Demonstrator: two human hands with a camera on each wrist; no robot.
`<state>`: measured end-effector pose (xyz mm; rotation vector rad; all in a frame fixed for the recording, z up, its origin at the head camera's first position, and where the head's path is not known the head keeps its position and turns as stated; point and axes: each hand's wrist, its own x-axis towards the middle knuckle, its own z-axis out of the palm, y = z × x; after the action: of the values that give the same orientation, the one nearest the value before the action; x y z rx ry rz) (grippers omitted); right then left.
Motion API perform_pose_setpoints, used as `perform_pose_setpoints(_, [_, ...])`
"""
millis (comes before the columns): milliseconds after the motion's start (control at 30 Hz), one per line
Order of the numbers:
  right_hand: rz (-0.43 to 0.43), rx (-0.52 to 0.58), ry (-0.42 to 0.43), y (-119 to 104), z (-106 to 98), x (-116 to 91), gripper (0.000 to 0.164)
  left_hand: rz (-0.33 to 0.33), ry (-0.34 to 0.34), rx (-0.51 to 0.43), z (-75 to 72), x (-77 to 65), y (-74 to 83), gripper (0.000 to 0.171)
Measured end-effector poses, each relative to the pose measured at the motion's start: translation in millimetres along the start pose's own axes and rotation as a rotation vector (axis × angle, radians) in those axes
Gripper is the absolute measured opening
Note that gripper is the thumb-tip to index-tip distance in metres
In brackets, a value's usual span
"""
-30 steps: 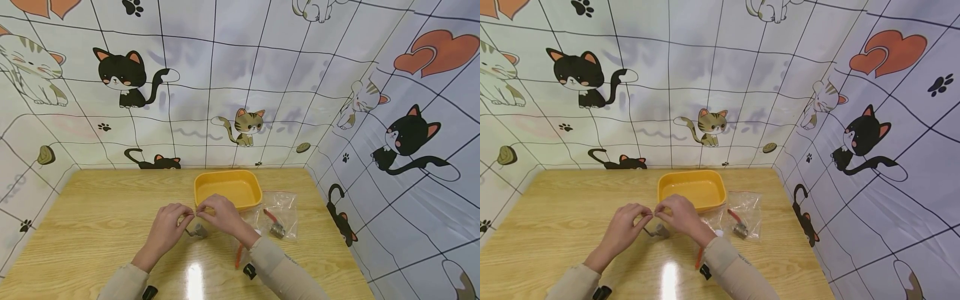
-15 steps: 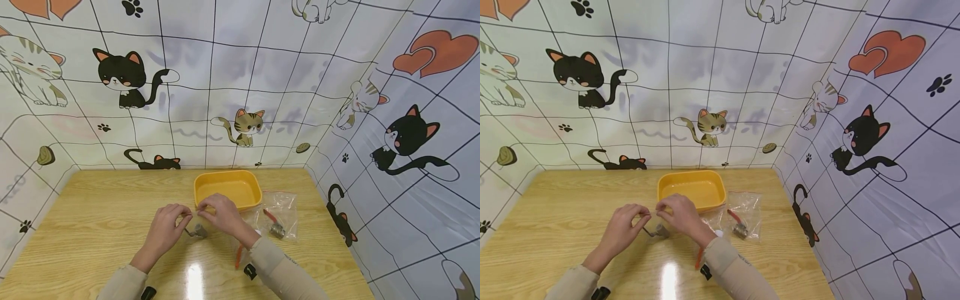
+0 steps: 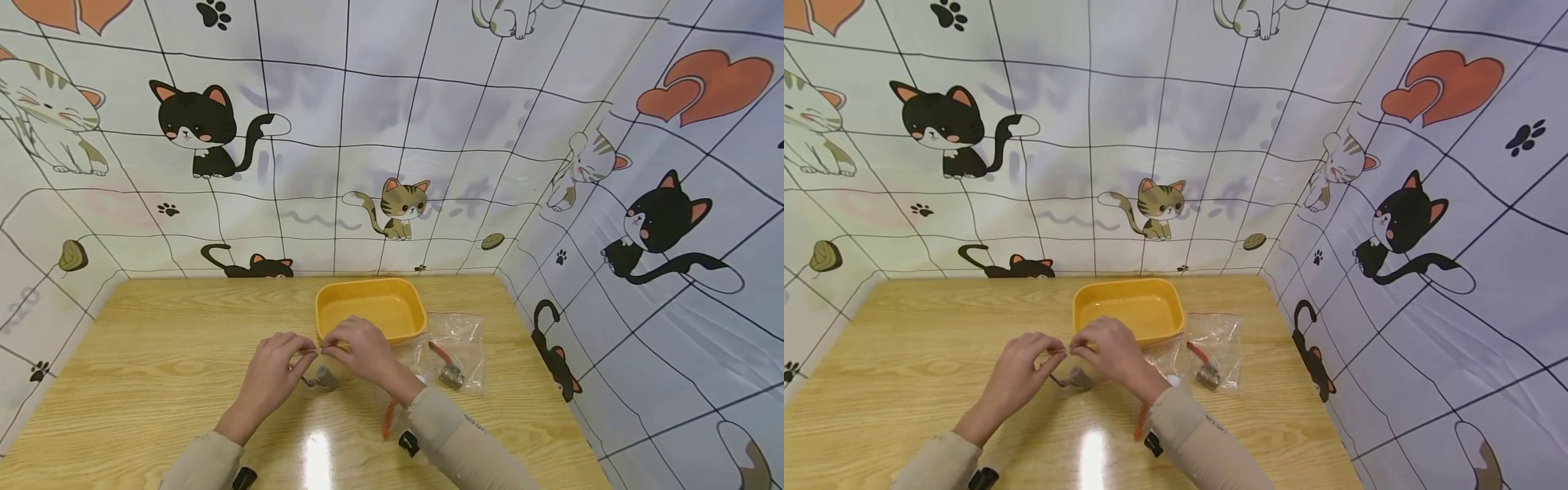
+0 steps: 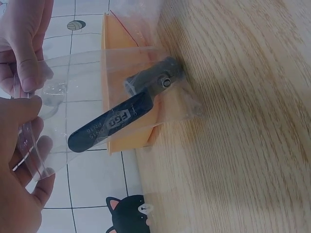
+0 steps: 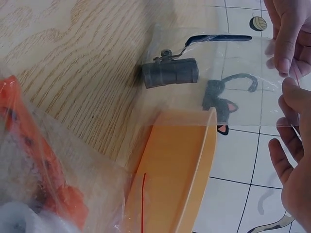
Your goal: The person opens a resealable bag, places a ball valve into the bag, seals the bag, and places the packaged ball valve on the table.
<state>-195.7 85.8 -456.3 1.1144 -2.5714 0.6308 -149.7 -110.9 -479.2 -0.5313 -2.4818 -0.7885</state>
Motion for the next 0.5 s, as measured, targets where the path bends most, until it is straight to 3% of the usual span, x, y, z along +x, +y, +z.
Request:
perform_pose_setpoints(200, [-0.028,-0.020,0.022,0.4,1.1,0.4,0.009,0.039,0.039,0.010,-0.7,0.4,0.8,0.014])
perform_pose_setpoints(500, [-0.011,0.016,-0.018,-1.0,1.0,1.1,0.008,0.026,0.040,0.002,1.2,0.2,0.3,0.015])
